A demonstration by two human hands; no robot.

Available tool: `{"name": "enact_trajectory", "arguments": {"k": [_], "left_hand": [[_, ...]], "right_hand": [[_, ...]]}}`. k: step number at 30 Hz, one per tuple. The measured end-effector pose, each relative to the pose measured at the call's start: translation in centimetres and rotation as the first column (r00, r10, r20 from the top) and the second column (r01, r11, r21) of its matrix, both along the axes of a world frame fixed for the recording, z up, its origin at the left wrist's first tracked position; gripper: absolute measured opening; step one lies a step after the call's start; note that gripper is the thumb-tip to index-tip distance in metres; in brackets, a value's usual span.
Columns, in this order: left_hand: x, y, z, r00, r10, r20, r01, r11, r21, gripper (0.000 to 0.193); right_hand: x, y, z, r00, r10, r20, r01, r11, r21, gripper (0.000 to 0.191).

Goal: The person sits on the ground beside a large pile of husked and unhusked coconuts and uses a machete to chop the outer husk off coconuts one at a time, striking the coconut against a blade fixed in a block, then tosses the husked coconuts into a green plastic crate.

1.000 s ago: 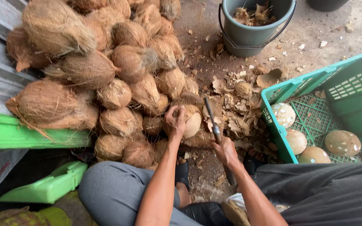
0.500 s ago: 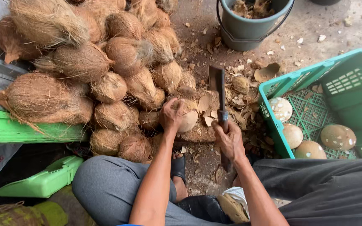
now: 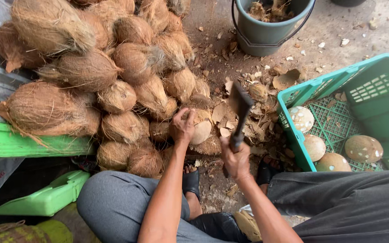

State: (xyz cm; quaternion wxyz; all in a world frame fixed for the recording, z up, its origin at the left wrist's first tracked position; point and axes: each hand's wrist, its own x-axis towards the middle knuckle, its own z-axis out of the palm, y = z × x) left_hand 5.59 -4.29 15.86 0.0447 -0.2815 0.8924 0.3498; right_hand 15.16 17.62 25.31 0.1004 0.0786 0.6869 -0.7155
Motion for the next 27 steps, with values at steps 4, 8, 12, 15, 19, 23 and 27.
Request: {"name": "enact_trajectory", "arguments": {"k": [4, 8, 12, 15, 19, 23, 27], "left_hand": [[-0.1, 0.4, 1.1, 0.958, 0.019, -0.285, -0.004, 0.999, 0.052, 0.059], [0.1, 0.5, 1.6, 0.994, 0.022, -0.108, -0.021, 1.000, 0.011, 0.049], [0.1, 1.0, 1.0, 0.986, 0.008, -0.164, -0.005, 1.000, 0.020, 0.045], [-0.2, 1.1, 0.4, 0.962, -0.019, -0.274, 0.012, 1.000, -0.026, 0.051], [-0.4, 0.9, 0.1, 0.973, -0.005, -0.231, -0.009, 0.998, -0.059, 0.049], [-0.2, 0.9, 0.7, 0.957, -0.137, -0.257, 0.115, 0.988, -0.100, 0.056], [0.1, 0.8, 2.1, 0.973, -0.080, -0.216, 0.090, 0.995, 0.037, 0.058]], "right_hand": [[0.3, -0.4, 0.3, 0.951, 0.191, 0.244, -0.270, 0.899, 0.346, 0.033], [0.3, -1.1, 0.4, 0.993, 0.066, 0.097, -0.064, 0.998, -0.024, 0.035], [-0.2, -1.1, -0.1, 0.942, 0.137, 0.306, -0.199, 0.963, 0.182, 0.033], [-0.5, -0.6, -0.8, 0.943, 0.112, 0.314, -0.199, 0.945, 0.261, 0.016], [-0.1, -0.2, -2.2, 0.994, 0.096, -0.050, -0.072, 0.930, 0.360, 0.047], [-0.2, 0.4, -3.5, 0.891, 0.153, 0.428, -0.306, 0.898, 0.316, 0.027], [-0.9, 0.9, -3.8, 0.893, 0.117, 0.434, -0.225, 0.952, 0.207, 0.026]]}}
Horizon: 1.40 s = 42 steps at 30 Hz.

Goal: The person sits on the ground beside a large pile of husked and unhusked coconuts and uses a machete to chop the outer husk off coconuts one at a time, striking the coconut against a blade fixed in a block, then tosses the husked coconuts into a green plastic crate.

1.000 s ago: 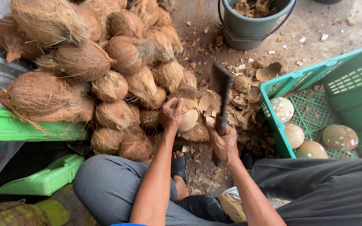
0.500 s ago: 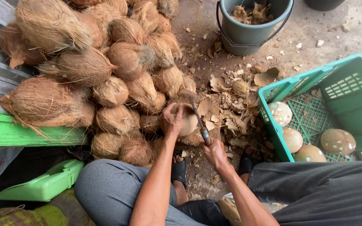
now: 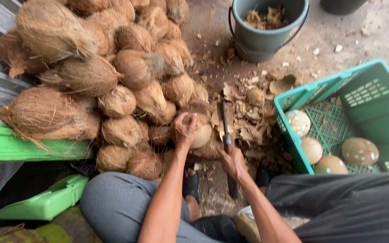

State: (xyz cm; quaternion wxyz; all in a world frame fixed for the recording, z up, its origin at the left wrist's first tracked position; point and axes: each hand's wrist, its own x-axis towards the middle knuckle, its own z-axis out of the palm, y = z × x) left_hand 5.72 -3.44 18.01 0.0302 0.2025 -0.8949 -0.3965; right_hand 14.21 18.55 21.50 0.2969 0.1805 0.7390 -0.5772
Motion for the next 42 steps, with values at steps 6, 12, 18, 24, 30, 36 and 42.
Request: {"name": "enact_trajectory", "arguments": {"k": [6, 12, 18, 24, 30, 36, 42], "left_hand": [[0.6, 0.0, 1.3, 0.968, 0.199, 0.150, -0.207, 0.978, 0.039, 0.062], [-0.2, 0.6, 1.7, 0.959, 0.224, 0.173, -0.218, 0.974, -0.055, 0.066], [0.0, 1.3, 2.2, 0.951, 0.223, 0.215, -0.218, 0.975, -0.046, 0.068], [-0.2, 0.6, 1.4, 0.938, 0.222, 0.265, -0.212, 0.975, -0.065, 0.063], [-0.5, 1.8, 0.8, 0.969, 0.204, 0.140, -0.188, 0.975, -0.116, 0.066], [-0.3, 1.4, 0.5, 0.988, 0.148, 0.034, -0.144, 0.984, -0.107, 0.063], [-0.3, 1.2, 0.1, 0.984, 0.125, 0.124, -0.116, 0.990, -0.077, 0.064]], "right_hand": [[0.0, 1.0, 2.4, 0.992, 0.037, -0.118, -0.018, 0.987, 0.158, 0.030], [-0.2, 1.8, 4.6, 0.964, -0.145, -0.222, 0.118, 0.984, -0.131, 0.027], [0.5, -0.9, 4.2, 0.991, 0.038, -0.127, -0.040, 0.999, -0.015, 0.036], [1.2, -1.3, 4.0, 0.930, -0.036, -0.365, 0.041, 0.999, 0.006, 0.041], [0.5, -1.1, 4.1, 0.982, 0.116, -0.152, -0.091, 0.983, 0.157, 0.026], [0.7, -0.8, 1.8, 0.954, -0.005, -0.299, 0.036, 0.995, 0.096, 0.047], [0.3, 0.0, -0.2, 0.983, 0.157, -0.093, -0.135, 0.969, 0.207, 0.048]]}}
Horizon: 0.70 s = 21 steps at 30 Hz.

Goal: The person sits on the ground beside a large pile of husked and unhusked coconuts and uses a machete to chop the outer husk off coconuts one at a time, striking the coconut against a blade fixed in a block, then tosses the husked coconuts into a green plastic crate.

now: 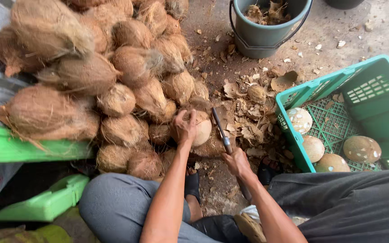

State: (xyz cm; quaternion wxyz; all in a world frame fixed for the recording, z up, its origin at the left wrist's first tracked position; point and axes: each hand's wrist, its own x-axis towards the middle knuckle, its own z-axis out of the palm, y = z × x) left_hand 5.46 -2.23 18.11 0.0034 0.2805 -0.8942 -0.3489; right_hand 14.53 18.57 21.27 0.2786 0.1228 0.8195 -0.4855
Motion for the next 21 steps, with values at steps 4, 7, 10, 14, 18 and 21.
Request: {"name": "enact_trajectory", "arguments": {"k": [4, 7, 10, 14, 18, 21], "left_hand": [[-0.3, -0.9, -0.4, 0.967, -0.051, -0.251, 0.050, 0.999, -0.011, 0.065], [-0.1, -2.3, -0.3, 0.990, 0.056, 0.129, -0.070, 0.992, 0.103, 0.067], [0.0, -2.8, 0.1, 0.995, -0.021, 0.096, 0.014, 0.998, 0.069, 0.069], [-0.2, -2.0, 0.4, 0.998, 0.050, 0.043, -0.054, 0.995, 0.085, 0.074], [0.3, -1.6, -0.5, 0.996, 0.060, 0.070, -0.064, 0.996, 0.063, 0.070], [0.6, -1.8, -1.5, 0.996, 0.077, 0.041, -0.078, 0.997, 0.014, 0.064]], "right_hand": [[-0.8, 0.1, 1.2, 0.962, -0.181, 0.206, 0.222, 0.955, -0.198, 0.041], [-0.9, -0.2, 2.6, 0.983, -0.156, -0.097, 0.139, 0.977, -0.163, 0.052], [-0.2, -1.0, 3.4, 0.972, -0.216, -0.089, 0.180, 0.936, -0.304, 0.050], [0.1, -2.0, 3.0, 0.987, -0.137, 0.078, 0.150, 0.968, -0.200, 0.028], [0.5, -1.9, 1.3, 0.963, -0.140, -0.231, 0.090, 0.973, -0.215, 0.046], [0.9, -1.9, -0.2, 0.921, -0.261, -0.291, 0.119, 0.897, -0.426, 0.046]]}}
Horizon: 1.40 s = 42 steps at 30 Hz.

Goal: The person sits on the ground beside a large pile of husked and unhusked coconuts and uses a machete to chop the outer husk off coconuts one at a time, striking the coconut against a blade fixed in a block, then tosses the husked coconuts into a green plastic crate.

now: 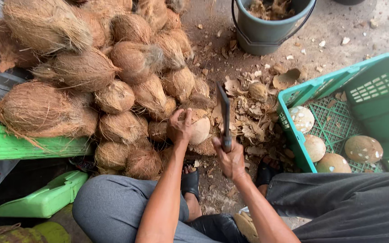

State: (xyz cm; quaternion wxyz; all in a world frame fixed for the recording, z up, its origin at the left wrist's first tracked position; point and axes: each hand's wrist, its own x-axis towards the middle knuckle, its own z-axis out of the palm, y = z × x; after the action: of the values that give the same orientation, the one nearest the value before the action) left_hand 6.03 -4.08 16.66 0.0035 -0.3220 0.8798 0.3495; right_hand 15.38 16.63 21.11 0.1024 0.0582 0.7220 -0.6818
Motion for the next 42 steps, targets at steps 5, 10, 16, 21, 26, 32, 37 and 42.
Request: {"name": "enact_trajectory", "arguments": {"k": [5, 10, 16, 21, 26, 32, 37, 42], "left_hand": [[-0.1, 0.0, 0.5, 0.995, -0.071, -0.062, 0.070, 0.997, -0.020, 0.058], [0.3, -0.4, 3.5, 0.996, 0.005, 0.086, -0.012, 0.996, 0.086, 0.068], [2.3, -1.4, 4.9, 0.982, 0.181, 0.057, -0.187, 0.869, 0.457, 0.104], [3.1, -1.3, 3.3, 0.984, 0.109, -0.141, 0.000, 0.791, 0.612, 0.103], [1.9, -0.1, 2.2, 0.989, 0.135, -0.060, -0.109, 0.939, 0.325, 0.091], [1.8, -0.4, 3.9, 0.975, 0.223, 0.018, -0.214, 0.905, 0.367, 0.095], [1.9, -0.1, 5.6, 0.978, 0.154, 0.144, -0.195, 0.917, 0.347, 0.095], [2.0, 0.8, 5.8, 0.978, 0.209, -0.010, -0.183, 0.879, 0.440, 0.102]], "right_hand": [[0.1, 0.3, -0.6, 0.844, 0.149, 0.516, -0.241, 0.964, 0.116, 0.026], [-0.5, 0.7, 0.2, 0.908, 0.169, 0.382, -0.250, 0.953, 0.173, 0.038], [-0.7, 2.7, -0.2, 0.900, 0.195, 0.390, -0.324, 0.898, 0.299, 0.024], [-1.8, 4.9, 1.2, 0.948, -0.012, 0.318, -0.146, 0.871, 0.468, 0.016], [-1.3, 6.0, 3.2, 0.978, -0.114, 0.177, 0.062, 0.960, 0.272, 0.027], [0.5, 8.7, 1.0, 0.834, 0.247, 0.493, -0.292, 0.956, 0.016, 0.034], [0.0, 12.1, 1.5, 0.995, 0.075, 0.061, -0.096, 0.709, 0.699, 0.021], [-0.6, 11.4, 5.9, 0.948, -0.212, 0.237, 0.098, 0.904, 0.417, 0.029]]}}
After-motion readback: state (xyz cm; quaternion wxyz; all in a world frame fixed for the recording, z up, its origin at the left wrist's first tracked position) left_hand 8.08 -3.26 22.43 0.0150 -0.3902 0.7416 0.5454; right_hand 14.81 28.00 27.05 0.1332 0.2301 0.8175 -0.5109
